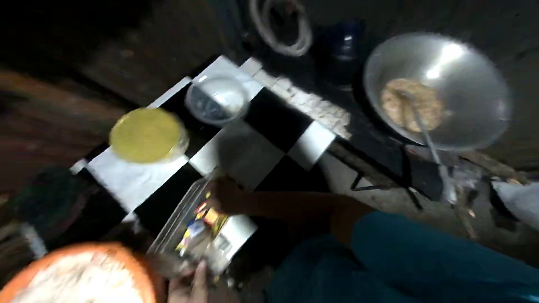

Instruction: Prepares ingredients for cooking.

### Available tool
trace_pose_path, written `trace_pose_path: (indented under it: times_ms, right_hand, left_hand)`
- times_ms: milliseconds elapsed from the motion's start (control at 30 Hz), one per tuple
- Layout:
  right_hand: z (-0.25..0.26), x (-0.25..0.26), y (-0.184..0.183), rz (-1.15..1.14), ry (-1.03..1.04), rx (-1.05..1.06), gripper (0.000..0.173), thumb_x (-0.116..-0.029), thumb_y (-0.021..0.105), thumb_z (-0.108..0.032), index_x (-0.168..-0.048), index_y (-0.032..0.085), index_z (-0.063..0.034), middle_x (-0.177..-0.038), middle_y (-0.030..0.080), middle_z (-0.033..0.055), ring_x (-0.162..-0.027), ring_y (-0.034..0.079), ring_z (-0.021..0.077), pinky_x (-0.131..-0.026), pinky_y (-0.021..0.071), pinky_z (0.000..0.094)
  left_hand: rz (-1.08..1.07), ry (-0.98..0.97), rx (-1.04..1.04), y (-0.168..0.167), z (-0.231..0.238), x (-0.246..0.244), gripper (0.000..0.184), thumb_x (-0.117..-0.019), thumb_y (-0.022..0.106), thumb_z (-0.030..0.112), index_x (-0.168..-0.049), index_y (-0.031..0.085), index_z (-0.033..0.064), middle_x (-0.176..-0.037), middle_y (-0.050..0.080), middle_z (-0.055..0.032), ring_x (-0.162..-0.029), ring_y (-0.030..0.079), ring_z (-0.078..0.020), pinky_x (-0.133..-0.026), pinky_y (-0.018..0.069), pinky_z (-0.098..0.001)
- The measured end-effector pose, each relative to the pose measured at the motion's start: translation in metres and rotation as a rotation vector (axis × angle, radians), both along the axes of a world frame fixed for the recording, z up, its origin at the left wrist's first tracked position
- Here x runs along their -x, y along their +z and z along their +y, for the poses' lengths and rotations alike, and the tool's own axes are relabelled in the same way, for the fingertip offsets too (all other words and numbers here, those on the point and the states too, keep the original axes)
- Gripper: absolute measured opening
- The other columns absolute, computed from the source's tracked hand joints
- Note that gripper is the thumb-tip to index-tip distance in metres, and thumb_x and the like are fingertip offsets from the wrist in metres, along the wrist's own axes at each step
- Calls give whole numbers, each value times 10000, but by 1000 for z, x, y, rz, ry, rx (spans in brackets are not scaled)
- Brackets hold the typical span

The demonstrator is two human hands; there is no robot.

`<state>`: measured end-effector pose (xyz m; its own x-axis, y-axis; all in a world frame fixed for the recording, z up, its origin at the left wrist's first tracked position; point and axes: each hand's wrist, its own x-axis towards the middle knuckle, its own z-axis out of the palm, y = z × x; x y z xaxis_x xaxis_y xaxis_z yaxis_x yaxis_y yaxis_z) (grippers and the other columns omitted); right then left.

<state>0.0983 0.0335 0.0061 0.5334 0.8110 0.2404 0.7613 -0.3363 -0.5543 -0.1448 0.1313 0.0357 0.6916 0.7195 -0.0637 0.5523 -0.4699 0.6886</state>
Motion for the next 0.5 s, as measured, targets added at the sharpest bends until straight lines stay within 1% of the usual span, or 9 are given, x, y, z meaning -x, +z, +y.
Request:
trace_pose_path:
  times_ms: [33, 100, 167, 233, 300, 367, 400, 467, 500]
  right_hand:
    - [-2, -2, 1, 26, 34, 26, 281, -974, 676, -220, -1178, 743, -40, -1266, 687, 182, -1244, 610, 338, -1105, 443, 512]
    - [-1, -8, 1, 20, 114, 79, 300, -946, 703, -240, -1182, 744, -61, -1254, 688, 196, -1241, 604, 376, -1107, 427, 568]
    - [-2, -18, 15, 74, 227, 199, 339, -973, 676, -268, -1251, 712, -77, -1268, 681, 192, -1251, 596, 387, -1115, 402, 602]
    - [-7, -27, 27, 163, 308, 221, 310, -1009, 622, -280, -1202, 717, -57, -1155, 713, 177, -1164, 640, 368, -1094, 404, 620]
    - [-15, -30, 26, 281, 365, 139, 302, -1033, 592, -288, -1137, 715, -33, -1063, 720, 159, -1080, 659, 324, -1088, 401, 587]
    - [-25, -24, 23, 408, 371, 59, 269, -999, 644, -237, -1133, 715, -15, -1125, 701, 166, -1086, 664, 302, -1024, 496, 535]
    - [-31, -20, 21, 471, 350, 26, 246, -965, 681, -193, -1123, 701, -6, -1113, 688, 169, -1040, 667, 293, -954, 533, 516]
    - [-41, -13, 21, 603, 322, -47, 255, -912, 731, -104, -1121, 643, 13, -993, 668, 160, -873, 663, 256, -790, 570, 458]
    - [-45, -11, 22, 660, 327, -76, 317, -903, 740, -81, -1182, 617, 6, -995, 669, 150, -852, 664, 228, -773, 580, 423]
  left_hand:
    - [-33, 56, 22, -4, -1, -1, 398, -949, 711, 232, -1165, 605, -85, -1003, 677, -157, -877, 664, -152, -824, 577, -371]
    - [-44, 137, 36, 0, -7, -5, 399, -933, 734, 239, -1156, 607, -67, -965, 666, -122, -825, 640, -110, -783, 564, -328]
    - [-7, 189, 76, 9, -14, -10, 411, -923, 755, 252, -1158, 605, -51, -966, 663, -95, -842, 632, -86, -797, 551, -298]
    - [9, 220, 124, 7, -14, -11, 357, -905, 772, 246, -1096, 626, -18, -926, 651, -56, -816, 613, -69, -769, 534, -276]
    - [-39, 242, 233, 3, -13, -12, 245, -908, 765, 155, -1051, 640, -2, -876, 636, -18, -750, 591, -43, -701, 515, -230]
    - [-129, 267, 373, 3, -15, -12, 143, -932, 715, 68, -1049, 659, 8, -823, 649, 13, -635, 571, -14, -564, 482, -176]
    - [-183, 287, 433, 4, -16, -13, 102, -946, 691, 46, -1040, 671, 12, -793, 654, 16, -565, 539, -11, -488, 442, -166]
    - [-272, 309, 518, 10, -16, -17, 46, -970, 643, 20, -1000, 678, 19, -752, 643, 17, -492, 484, -12, -424, 397, -158]
    - [-299, 312, 543, 14, -14, -19, 45, -976, 633, 14, -986, 676, 22, -742, 640, 16, -480, 476, -15, -419, 399, -159]
